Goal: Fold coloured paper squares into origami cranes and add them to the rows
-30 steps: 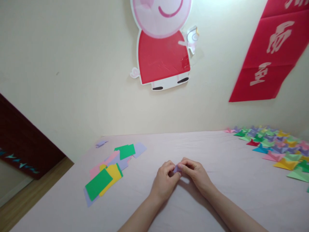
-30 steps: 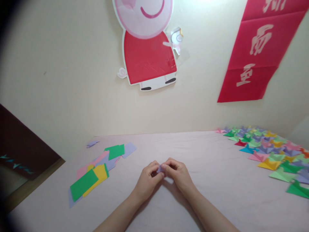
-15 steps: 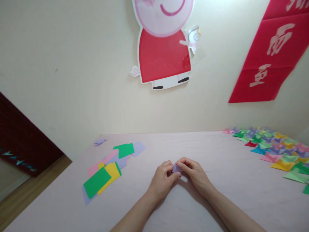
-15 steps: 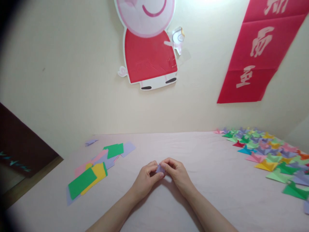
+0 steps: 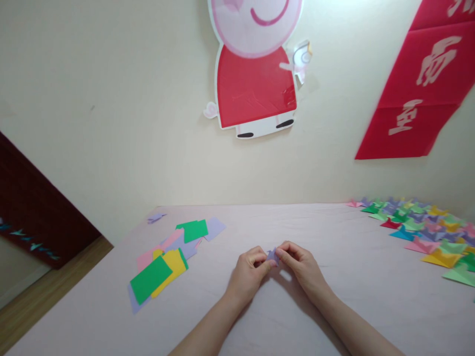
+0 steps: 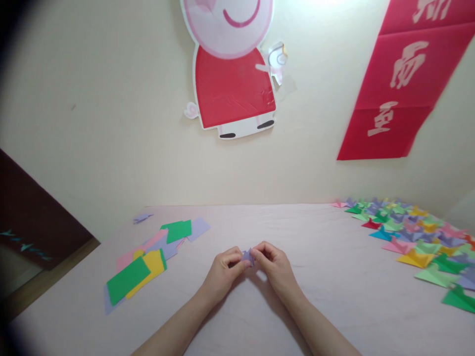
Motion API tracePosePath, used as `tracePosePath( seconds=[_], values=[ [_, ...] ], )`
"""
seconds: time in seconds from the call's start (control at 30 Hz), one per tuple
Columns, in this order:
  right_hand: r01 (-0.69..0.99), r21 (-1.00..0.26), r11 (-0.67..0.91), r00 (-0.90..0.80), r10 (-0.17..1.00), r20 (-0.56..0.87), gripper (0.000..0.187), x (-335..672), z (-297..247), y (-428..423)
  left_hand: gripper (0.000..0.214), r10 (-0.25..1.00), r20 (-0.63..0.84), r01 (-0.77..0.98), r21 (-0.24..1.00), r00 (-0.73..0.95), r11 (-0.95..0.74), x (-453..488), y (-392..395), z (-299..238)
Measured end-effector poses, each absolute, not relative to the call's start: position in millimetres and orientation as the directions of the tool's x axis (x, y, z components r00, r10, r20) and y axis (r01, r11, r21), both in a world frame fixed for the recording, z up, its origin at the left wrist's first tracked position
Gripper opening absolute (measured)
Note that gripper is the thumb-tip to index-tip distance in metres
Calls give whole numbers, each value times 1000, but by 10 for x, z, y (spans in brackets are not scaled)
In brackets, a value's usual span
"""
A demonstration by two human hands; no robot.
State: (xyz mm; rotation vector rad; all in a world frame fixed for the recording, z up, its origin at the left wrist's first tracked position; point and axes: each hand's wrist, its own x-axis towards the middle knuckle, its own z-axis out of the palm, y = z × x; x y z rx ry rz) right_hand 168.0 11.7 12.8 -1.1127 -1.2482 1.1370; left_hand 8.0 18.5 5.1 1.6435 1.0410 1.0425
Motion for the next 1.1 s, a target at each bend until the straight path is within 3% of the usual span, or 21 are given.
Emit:
tracePosePath(
  seconds=[0.33, 0.57, 0.73, 0.9, 1.1],
  values=[
    [-16, -990, 137, 22, 990, 137, 35, 1712, 95, 138, 29, 950, 148, 171, 965, 275, -200, 69, 219, 9],
    [-3, -990, 138, -50, 989, 138, 43, 1721, 113, 130, 33, 924, 129, 132, 973, 361, -188, 35, 216, 58],
    [-4, -990, 143, -63, 988, 143, 38, 1710, 76, 141, 34, 912, 120, 100, 980, 392, -172, 20, 217, 96],
    [78, -956, 283, -70, 958, 278, 24, 1721, 51, 124, 31, 924, 92, 59, 991, 371, -123, 3, 255, 72],
    [242, -870, 429, -113, 903, 414, 17, 1698, 107, 60, 45, 911, 93, 33, 993, 401, -116, -48, 260, 127]
  ],
)
